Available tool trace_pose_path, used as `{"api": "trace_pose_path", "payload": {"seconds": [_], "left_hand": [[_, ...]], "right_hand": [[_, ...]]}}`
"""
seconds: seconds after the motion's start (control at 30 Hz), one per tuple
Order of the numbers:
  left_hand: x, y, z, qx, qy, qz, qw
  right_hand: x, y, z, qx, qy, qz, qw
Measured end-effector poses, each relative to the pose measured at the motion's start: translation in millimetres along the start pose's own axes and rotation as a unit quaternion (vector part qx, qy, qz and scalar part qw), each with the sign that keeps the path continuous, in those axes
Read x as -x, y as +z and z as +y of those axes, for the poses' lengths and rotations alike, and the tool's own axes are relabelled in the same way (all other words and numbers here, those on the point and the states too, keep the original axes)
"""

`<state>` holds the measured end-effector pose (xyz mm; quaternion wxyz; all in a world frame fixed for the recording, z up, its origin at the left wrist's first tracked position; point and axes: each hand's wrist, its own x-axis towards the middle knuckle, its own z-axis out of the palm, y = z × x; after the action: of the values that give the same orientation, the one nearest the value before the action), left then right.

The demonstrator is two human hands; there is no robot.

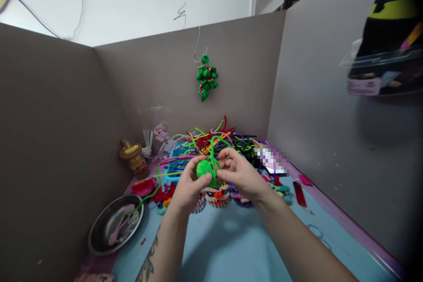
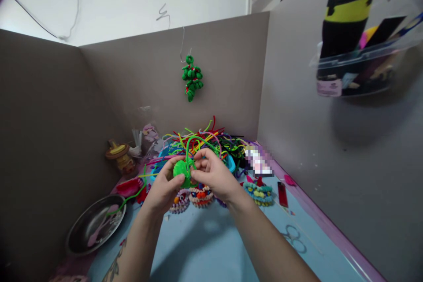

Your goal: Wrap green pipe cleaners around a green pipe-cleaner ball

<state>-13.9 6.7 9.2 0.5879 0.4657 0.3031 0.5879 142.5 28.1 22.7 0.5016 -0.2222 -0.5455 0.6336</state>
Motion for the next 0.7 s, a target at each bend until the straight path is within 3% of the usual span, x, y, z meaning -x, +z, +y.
{"api": "trace_pose_path", "payload": {"seconds": [0.7], "left_hand": [[0.7, -3.0, -1.5, -0.050, 0.024, 0.000, 0.998]], "right_hand": [[-1.4, 0.9, 3.5, -0.054, 0.001, 0.031, 0.998]]}}
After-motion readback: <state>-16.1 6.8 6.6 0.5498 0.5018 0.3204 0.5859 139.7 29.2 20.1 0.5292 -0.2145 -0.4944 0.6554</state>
